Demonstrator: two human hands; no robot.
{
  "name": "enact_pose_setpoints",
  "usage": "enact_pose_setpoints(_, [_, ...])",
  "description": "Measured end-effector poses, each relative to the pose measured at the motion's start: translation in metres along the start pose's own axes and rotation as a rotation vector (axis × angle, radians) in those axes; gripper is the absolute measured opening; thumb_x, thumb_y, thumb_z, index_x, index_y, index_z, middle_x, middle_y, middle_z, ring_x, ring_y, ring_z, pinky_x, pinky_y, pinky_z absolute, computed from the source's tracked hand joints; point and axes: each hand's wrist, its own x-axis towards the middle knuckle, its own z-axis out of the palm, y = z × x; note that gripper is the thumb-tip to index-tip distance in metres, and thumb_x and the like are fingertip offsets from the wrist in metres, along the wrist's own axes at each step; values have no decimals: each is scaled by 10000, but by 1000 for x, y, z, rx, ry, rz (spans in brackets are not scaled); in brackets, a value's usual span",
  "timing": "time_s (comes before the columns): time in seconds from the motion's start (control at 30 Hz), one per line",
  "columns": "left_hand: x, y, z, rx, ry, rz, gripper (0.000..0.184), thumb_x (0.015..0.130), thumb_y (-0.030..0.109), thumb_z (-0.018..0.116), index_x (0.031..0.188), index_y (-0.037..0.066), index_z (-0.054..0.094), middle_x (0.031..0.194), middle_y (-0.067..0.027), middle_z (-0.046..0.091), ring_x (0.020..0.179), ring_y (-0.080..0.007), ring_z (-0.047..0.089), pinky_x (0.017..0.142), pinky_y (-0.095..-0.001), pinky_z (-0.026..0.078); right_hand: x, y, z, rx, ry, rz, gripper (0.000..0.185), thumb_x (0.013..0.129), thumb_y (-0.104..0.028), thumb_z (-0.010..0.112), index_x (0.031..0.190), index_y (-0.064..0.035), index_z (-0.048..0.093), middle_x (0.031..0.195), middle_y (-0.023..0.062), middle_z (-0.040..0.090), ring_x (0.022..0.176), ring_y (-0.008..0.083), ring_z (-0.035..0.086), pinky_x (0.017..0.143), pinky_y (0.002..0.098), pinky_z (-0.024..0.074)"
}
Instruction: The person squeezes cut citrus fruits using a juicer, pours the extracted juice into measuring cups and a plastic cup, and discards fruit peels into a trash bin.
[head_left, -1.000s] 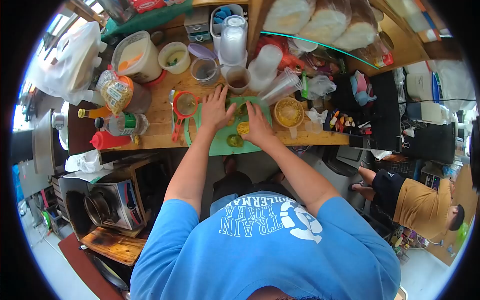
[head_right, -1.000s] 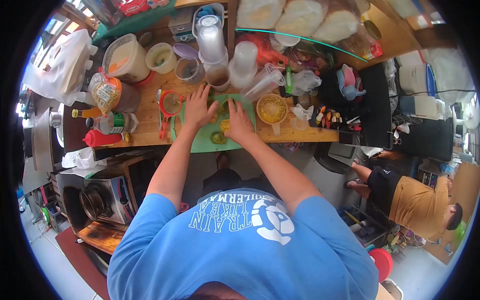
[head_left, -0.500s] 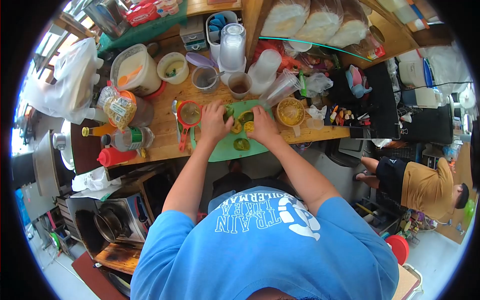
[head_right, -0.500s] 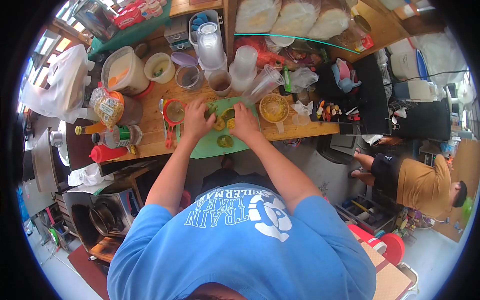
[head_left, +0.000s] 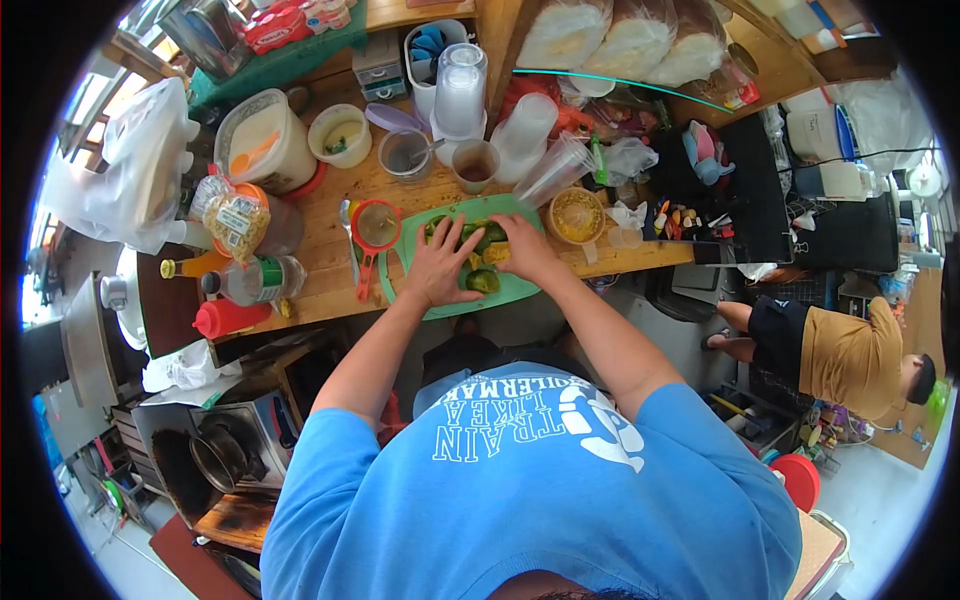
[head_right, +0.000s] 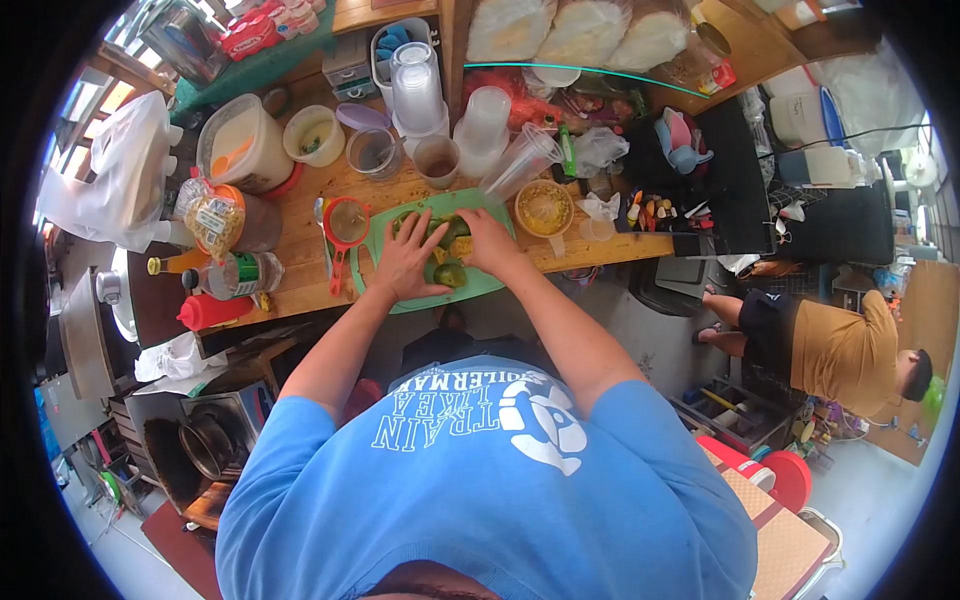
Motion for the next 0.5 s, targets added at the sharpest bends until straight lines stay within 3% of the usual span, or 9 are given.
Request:
enact_pose_setpoints(0.1, [15,6,4,37,41,20,1102,558,646,813,1510,264,411,1467,-155,439,1302,-367,444,1034,-611,324,2,8,7,2,21,-31,871,606,-92,889,1378,-78,485,1312,193,544,1189,399,570,989,446,509])
enact_pose_setpoints(0.23, [28,9,16,-9,95,35,987,575,596,815,1452,284,488,1376,-120,497,1190,-320,502,930,-556,369,4,21,13,61,100,-44,691,630,-118,876,1257,-30,601,1214,199,630,1137,377,609,963,438,515])
enact_pose_setpoints(0.3, [35,13,21,-12,190,19,816,591,536,812,1331,265,595,1268,-110,551,1087,-288,541,839,-502,386,3,22,13,86,125,-28,617,647,-124,866,1210,-9,642,1165,197,667,1102,371,633,948,432,521])
enact_pose_setpoints(0.4, [40,12,35,11,263,16,697,589,460,811,1228,236,647,1202,-111,586,1033,-281,561,788,-461,388,-1,14,7,195,94,83,520,714,-150,812,1189,5,669,1124,203,699,1046,359,670,928,418,531])
enact_pose_setpoints(0.5, [45,9,47,-28,231,0,691,556,422,840,1197,253,644,1178,-114,596,1034,-289,571,762,-470,417,-7,13,8,256,109,165,489,766,-176,751,1211,8,669,1143,211,699,1040,363,678,917,415,537])
